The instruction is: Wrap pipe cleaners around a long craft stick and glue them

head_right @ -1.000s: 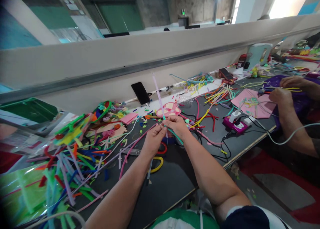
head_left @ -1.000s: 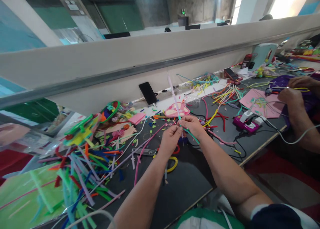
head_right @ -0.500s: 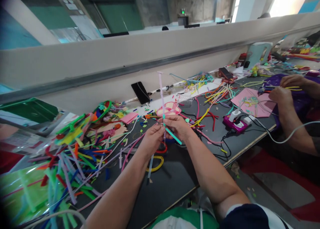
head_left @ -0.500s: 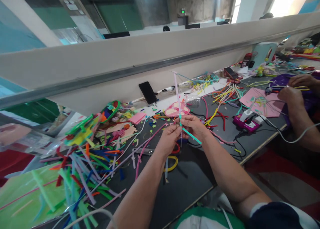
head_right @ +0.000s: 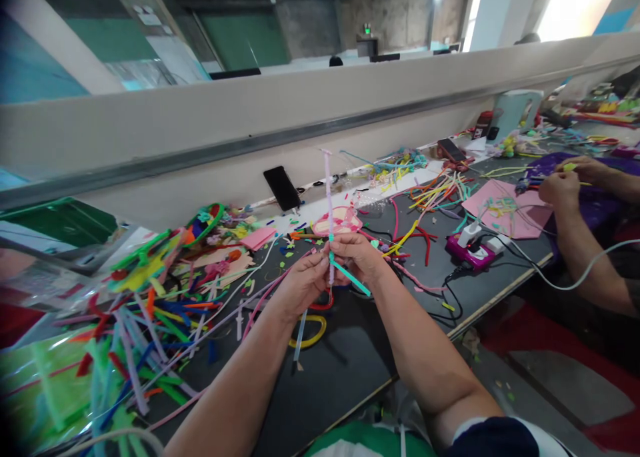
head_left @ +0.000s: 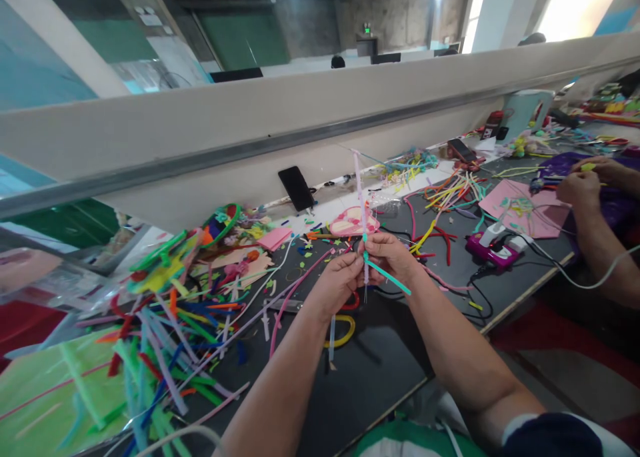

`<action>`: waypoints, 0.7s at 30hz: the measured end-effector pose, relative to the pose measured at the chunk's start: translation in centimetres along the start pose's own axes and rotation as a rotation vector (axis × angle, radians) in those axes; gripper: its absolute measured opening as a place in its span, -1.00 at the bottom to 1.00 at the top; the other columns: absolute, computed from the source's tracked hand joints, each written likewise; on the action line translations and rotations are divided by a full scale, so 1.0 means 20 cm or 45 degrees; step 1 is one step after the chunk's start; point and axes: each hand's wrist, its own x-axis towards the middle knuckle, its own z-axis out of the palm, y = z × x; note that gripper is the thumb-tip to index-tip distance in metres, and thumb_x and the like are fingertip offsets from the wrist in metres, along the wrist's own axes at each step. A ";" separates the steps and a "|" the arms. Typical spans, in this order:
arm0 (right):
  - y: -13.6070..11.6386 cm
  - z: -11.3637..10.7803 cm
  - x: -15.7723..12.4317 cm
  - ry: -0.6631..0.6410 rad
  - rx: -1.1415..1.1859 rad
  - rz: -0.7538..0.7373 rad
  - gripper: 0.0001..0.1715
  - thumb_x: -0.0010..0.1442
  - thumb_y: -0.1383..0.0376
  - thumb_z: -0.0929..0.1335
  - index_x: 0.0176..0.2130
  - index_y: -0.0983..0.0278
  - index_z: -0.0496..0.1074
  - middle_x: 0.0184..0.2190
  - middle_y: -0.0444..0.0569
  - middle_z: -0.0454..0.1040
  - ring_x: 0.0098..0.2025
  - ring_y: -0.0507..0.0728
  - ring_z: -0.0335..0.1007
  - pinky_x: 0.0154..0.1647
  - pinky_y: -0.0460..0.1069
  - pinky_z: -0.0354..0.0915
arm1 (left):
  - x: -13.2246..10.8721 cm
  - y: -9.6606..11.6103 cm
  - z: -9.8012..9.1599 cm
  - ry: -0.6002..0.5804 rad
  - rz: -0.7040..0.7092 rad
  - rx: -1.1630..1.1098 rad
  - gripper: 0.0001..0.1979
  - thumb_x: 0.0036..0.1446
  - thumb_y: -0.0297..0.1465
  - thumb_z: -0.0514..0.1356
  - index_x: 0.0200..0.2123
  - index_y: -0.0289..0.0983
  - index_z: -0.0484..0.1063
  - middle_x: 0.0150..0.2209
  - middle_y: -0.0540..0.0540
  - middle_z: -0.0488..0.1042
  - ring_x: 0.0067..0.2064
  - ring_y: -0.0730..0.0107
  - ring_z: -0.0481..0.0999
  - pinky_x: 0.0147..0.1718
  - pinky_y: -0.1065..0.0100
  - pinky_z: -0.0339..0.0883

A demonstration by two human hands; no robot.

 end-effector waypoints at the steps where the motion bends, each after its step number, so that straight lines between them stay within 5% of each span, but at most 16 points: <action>1: 0.00 0.00 0.00 -0.008 -0.004 0.002 -0.75 -0.14 0.24 0.51 -0.50 0.38 0.47 -0.71 -0.19 0.32 -0.70 -0.09 0.15 -0.71 -0.18 0.12 | 0.00 0.00 0.00 -0.006 -0.004 0.006 -0.76 0.05 -0.31 0.27 -0.29 -0.39 0.50 -0.45 -0.15 0.54 -0.31 0.25 0.57 -0.20 0.19 0.43; 21: 0.02 -0.04 -0.01 -0.175 -0.035 -0.082 -0.63 -0.15 0.10 0.49 -0.47 0.33 0.42 -0.59 -0.15 0.29 -0.60 -0.04 0.15 -0.61 -0.14 0.12 | -0.06 0.06 0.07 -0.044 0.008 0.196 -0.78 0.02 -0.30 0.29 -0.39 -0.37 0.47 -0.46 -0.10 0.52 -0.38 0.31 0.57 -0.23 0.26 0.42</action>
